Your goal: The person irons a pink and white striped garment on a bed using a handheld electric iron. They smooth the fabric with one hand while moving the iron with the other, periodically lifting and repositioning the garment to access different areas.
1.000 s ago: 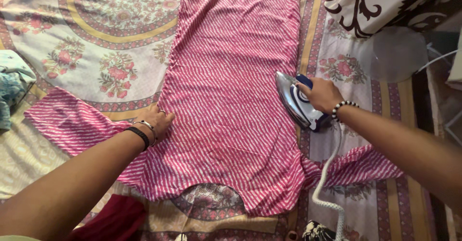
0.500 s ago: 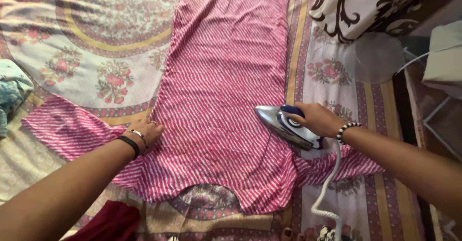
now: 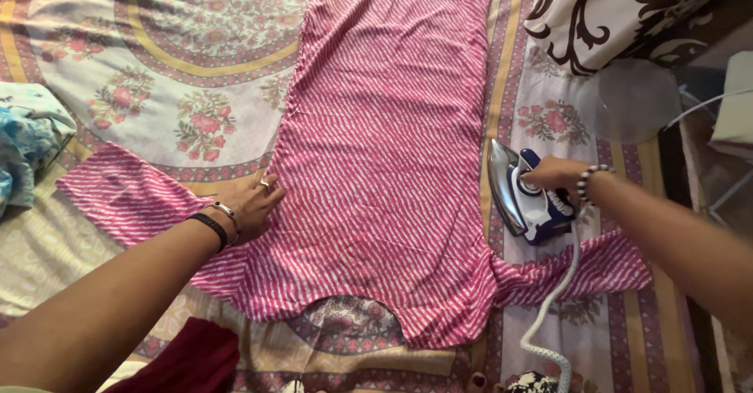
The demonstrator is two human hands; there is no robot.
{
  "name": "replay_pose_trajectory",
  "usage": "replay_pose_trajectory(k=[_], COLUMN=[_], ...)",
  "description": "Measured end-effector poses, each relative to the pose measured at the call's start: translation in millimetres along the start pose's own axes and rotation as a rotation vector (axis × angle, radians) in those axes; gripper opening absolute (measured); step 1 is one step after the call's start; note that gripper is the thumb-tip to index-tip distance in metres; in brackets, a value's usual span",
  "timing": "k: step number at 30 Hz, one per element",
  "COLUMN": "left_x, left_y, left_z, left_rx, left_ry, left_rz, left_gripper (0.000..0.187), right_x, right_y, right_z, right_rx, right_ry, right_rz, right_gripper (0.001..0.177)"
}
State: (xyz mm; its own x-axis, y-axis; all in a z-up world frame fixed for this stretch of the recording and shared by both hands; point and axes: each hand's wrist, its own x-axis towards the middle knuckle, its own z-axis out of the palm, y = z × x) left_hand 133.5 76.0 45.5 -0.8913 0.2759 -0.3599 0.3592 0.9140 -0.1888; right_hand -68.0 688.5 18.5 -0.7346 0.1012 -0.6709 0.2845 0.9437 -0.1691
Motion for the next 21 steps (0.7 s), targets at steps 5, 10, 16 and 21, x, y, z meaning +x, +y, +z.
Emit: replay_pose_trajectory(k=[5, 10, 16, 21], left_x=[18, 25, 58, 111], left_y=[-1, 12, -1, -60], left_z=[-4, -26, -42, -18], left_rx=[-0.009, -0.091, -0.393, -0.604], left_ry=[0.105, 0.039, 0.095, 0.019], left_rz=[-0.005, -0.178, -0.472, -0.632], left_gripper=[0.076, 0.074, 0.077, 0.079], right_x=[-95, -138, -134, -48], right_y=[-16, -83, -150, -177], right_z=[-28, -41, -37, -40], right_rx=[0.390, -0.385, -0.506, -0.249], right_ry=[-0.142, 0.075, 0.473, 0.444], right_rz=[-0.035, 0.006, -0.300, -0.322], right_gripper=[0.050, 0.056, 0.041, 0.060])
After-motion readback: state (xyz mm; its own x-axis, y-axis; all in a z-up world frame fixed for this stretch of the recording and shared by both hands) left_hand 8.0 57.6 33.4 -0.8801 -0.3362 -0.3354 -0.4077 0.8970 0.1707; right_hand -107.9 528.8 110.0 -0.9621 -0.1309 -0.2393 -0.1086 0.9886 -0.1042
